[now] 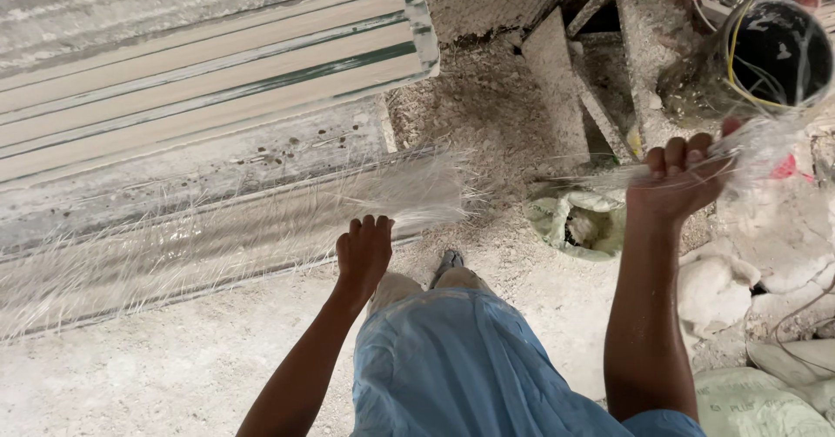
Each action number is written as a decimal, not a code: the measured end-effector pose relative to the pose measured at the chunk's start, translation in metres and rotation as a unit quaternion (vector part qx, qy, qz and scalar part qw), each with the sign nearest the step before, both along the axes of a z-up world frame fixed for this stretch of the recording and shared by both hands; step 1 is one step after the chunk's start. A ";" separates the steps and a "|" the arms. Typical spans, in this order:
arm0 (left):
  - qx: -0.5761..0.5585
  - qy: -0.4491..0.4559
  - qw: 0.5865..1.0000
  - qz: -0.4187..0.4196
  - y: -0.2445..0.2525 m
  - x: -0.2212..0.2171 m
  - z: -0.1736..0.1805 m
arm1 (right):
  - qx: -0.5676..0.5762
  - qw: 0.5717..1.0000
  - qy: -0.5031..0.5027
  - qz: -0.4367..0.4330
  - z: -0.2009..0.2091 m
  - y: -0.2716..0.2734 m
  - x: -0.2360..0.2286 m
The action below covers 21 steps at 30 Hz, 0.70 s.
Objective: The person spreads a white fibrous material over a long rectangular mold, then uses a brush to apply a white liquid from a bucket onto the fibers. The person smooths the surface with hands and continues applying the liquid to ensure even coverage.
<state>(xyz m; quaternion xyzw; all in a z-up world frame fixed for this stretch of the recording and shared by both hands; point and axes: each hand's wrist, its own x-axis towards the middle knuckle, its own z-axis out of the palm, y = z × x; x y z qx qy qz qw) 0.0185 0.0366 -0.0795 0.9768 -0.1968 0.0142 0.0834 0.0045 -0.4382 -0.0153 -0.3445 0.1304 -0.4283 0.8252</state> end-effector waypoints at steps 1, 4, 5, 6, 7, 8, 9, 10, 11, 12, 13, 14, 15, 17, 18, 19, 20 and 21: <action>0.015 -0.017 1.000 0.010 0.001 -0.002 0.001 | -0.001 1.000 -0.003 0.007 0.001 0.009 0.003; 0.041 -0.062 0.996 0.045 0.006 -0.009 0.007 | 0.012 0.999 0.020 0.031 0.005 0.042 0.011; 0.038 -0.074 0.995 0.060 0.009 -0.010 0.009 | 0.020 0.998 0.033 0.041 0.007 0.053 0.015; 0.036 -0.086 0.993 0.075 0.012 -0.011 0.009 | 0.018 0.998 0.027 0.052 0.009 0.064 0.021; 0.044 -0.086 0.992 0.075 0.018 -0.015 0.010 | 0.018 0.997 0.023 0.068 0.010 0.075 0.026; 0.052 -0.085 0.992 0.076 0.023 -0.018 0.010 | 0.019 0.996 0.019 0.083 0.010 0.088 0.030; 0.057 -0.087 0.992 0.074 0.026 -0.017 0.009 | 0.006 0.993 -0.002 0.115 0.011 0.097 0.036; 0.059 -0.058 0.993 0.083 0.030 -0.015 0.008 | -0.006 0.989 -0.022 0.146 0.012 0.106 0.042; 0.061 -0.027 0.993 0.093 0.032 -0.014 0.009 | -0.019 0.983 -0.041 0.178 0.013 0.115 0.045; 0.061 0.004 0.993 0.103 0.034 -0.014 0.012 | -0.014 0.984 -0.011 0.175 0.015 0.122 0.049; 0.127 -0.002 0.984 0.129 0.037 -0.015 0.016 | -0.009 0.984 0.017 0.176 0.016 0.133 0.053; 0.191 -0.008 0.969 0.155 0.038 -0.015 0.022 | -0.004 0.983 0.045 0.176 0.017 0.145 0.058; 0.254 -0.014 0.951 0.177 0.036 -0.015 0.030 | -0.009 0.977 0.023 0.213 0.017 0.159 0.060; 0.069 -0.010 0.980 0.186 0.024 -0.021 0.049 | -0.016 0.959 -0.019 0.283 0.015 0.194 0.057; -0.026 -0.009 0.982 0.187 0.014 -0.024 0.059 | 0.008 0.954 0.016 0.298 0.014 0.211 0.055; -0.183 0.020 0.968 0.168 0.001 -0.032 0.068 | 0.032 0.947 0.053 0.314 0.011 0.230 0.050; -0.336 0.045 0.930 0.145 -0.015 -0.040 0.076 | 0.049 0.936 0.030 0.348 0.007 0.253 0.040; -0.424 0.096 0.893 0.118 -0.029 -0.047 0.082 | 0.065 0.922 0.004 0.382 0.004 0.269 0.034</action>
